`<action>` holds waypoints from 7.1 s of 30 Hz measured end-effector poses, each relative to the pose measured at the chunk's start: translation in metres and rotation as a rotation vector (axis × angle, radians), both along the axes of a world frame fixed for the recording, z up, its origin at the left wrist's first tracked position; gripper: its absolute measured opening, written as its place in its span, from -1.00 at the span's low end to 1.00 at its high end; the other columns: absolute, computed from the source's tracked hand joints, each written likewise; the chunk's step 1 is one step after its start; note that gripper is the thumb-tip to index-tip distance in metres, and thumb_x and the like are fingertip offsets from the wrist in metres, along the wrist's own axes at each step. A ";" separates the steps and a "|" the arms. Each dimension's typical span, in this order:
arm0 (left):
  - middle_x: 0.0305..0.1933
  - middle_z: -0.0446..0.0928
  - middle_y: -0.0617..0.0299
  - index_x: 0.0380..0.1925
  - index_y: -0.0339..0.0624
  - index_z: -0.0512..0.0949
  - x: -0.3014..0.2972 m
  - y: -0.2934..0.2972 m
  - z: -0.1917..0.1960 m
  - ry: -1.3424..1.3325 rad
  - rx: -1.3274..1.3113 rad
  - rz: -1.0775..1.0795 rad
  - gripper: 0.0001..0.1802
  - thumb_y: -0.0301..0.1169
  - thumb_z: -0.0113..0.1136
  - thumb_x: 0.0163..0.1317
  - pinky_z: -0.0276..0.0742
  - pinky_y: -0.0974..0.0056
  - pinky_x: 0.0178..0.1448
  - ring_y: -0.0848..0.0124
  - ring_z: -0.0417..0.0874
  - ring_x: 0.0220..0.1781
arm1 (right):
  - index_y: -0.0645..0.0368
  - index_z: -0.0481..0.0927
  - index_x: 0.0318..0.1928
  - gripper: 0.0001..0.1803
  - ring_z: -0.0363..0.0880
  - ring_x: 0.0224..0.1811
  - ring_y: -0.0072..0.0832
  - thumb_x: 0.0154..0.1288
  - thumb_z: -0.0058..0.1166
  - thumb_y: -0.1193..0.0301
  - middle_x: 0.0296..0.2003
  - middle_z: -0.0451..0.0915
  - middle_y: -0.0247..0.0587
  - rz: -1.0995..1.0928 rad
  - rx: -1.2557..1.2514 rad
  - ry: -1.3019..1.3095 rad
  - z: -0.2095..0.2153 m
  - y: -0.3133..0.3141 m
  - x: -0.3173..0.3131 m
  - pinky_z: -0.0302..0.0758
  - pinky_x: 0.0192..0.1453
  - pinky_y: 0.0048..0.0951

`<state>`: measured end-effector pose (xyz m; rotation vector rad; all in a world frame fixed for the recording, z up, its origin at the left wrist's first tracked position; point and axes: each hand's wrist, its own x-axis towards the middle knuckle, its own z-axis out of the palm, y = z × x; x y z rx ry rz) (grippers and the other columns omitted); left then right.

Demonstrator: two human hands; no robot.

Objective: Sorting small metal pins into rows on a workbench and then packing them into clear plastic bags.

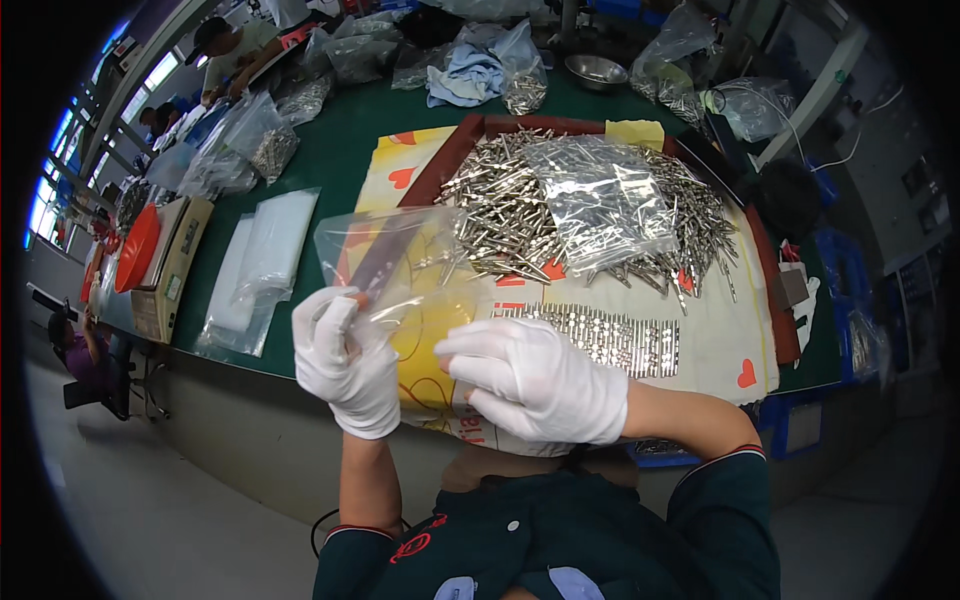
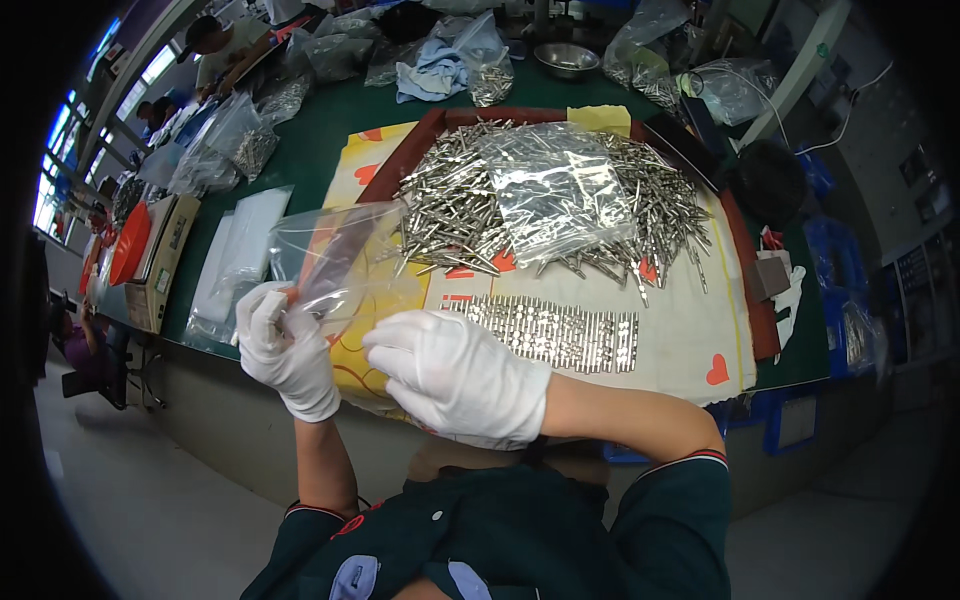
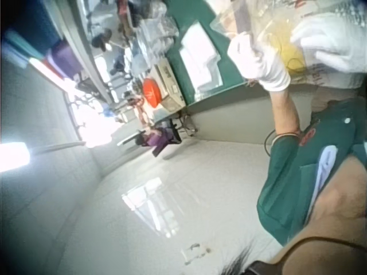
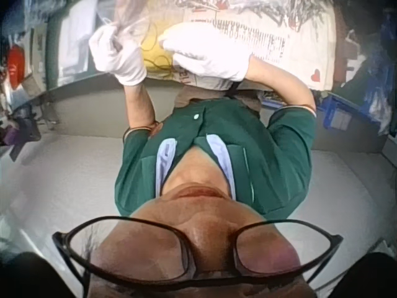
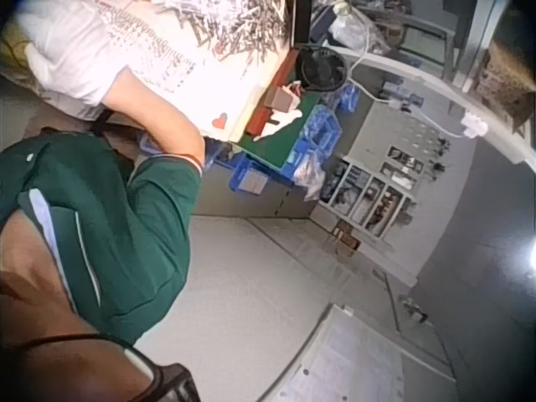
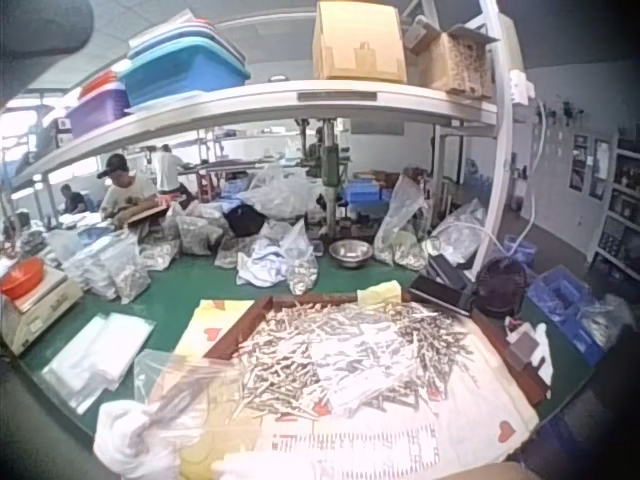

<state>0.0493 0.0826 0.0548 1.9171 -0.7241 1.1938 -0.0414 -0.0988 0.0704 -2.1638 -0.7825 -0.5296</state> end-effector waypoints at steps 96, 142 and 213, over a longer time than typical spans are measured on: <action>-0.65 0.51 0.05 -0.44 -0.16 0.55 0.052 -0.075 0.073 0.043 0.310 -0.067 -0.98 -0.48 0.17 0.10 0.53 0.09 -0.43 0.09 0.63 -0.54 | 0.22 0.43 0.07 -0.36 0.57 -0.13 -0.16 -0.17 0.07 0.73 -0.08 0.55 -0.09 -0.182 -0.284 -0.661 0.058 -0.063 0.053 0.52 -0.05 -0.22; -0.20 0.58 0.18 -0.12 -0.21 0.58 0.017 -0.014 0.041 0.317 -0.168 -0.381 -0.63 -0.74 0.09 0.06 0.46 0.47 -0.35 0.55 0.58 -0.34 | 0.01 0.03 0.47 -0.02 0.03 0.42 0.32 0.23 -0.10 -0.30 0.40 0.02 0.35 0.264 -0.247 -0.047 0.018 -0.009 0.023 -0.01 0.42 0.23; 0.39 0.22 0.12 0.43 -0.20 0.02 -0.053 -0.052 -0.010 1.255 -0.853 -1.410 -0.15 -0.11 0.20 0.30 0.14 0.18 0.47 0.28 0.26 0.41 | 0.24 0.49 0.07 -0.34 0.46 -0.04 -0.06 -0.07 0.32 0.20 -0.07 0.44 0.00 -0.611 -0.164 -0.372 0.022 0.018 0.075 0.40 0.01 -0.11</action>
